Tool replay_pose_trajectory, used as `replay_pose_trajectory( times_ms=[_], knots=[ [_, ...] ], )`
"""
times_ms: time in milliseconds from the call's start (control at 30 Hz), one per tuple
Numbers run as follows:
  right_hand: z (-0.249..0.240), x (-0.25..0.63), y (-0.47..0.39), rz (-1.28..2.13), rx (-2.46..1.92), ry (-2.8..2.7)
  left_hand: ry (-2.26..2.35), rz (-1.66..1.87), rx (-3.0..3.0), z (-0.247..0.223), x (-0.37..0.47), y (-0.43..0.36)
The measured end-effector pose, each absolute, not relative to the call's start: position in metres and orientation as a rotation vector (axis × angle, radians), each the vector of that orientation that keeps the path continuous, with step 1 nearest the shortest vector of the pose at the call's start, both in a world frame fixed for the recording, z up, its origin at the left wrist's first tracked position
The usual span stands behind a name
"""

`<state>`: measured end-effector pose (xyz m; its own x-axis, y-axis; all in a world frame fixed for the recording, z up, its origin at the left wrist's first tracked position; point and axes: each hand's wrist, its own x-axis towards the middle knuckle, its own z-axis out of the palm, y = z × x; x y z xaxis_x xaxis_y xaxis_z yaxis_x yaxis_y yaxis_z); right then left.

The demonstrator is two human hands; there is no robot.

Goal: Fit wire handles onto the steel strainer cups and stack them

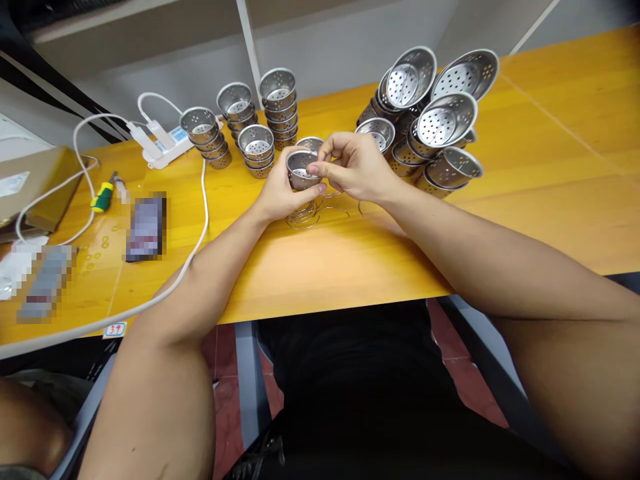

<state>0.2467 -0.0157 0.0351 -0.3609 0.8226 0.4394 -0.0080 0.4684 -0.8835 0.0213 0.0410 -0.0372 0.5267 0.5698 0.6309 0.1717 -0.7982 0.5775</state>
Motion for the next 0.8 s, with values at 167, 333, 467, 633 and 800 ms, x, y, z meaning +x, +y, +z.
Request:
replay_pose_trajectory(
  times_ms=[167,333,467,633,800],
  knots=[
    [0.035,0.246,-0.017,1.057,-0.689,-1.698,0.639,1.173,2.328,-0.033,0.022,0.037],
    [0.035,0.245,-0.02,1.082,-0.696,-1.654,0.635,1.169,2.339,-0.033,0.022,0.036],
    [0.035,0.243,-0.021,1.061,-0.709,-1.655,0.669,1.162,2.337,-0.033,0.021,0.035],
    [0.03,0.245,-0.019,0.969,-0.741,-1.724,0.697,1.151,2.346,-0.032,0.022,0.032],
    [0.028,0.253,-0.023,0.64,-0.9,-1.843,0.77,1.165,2.336,-0.038,0.02,0.038]
  ],
)
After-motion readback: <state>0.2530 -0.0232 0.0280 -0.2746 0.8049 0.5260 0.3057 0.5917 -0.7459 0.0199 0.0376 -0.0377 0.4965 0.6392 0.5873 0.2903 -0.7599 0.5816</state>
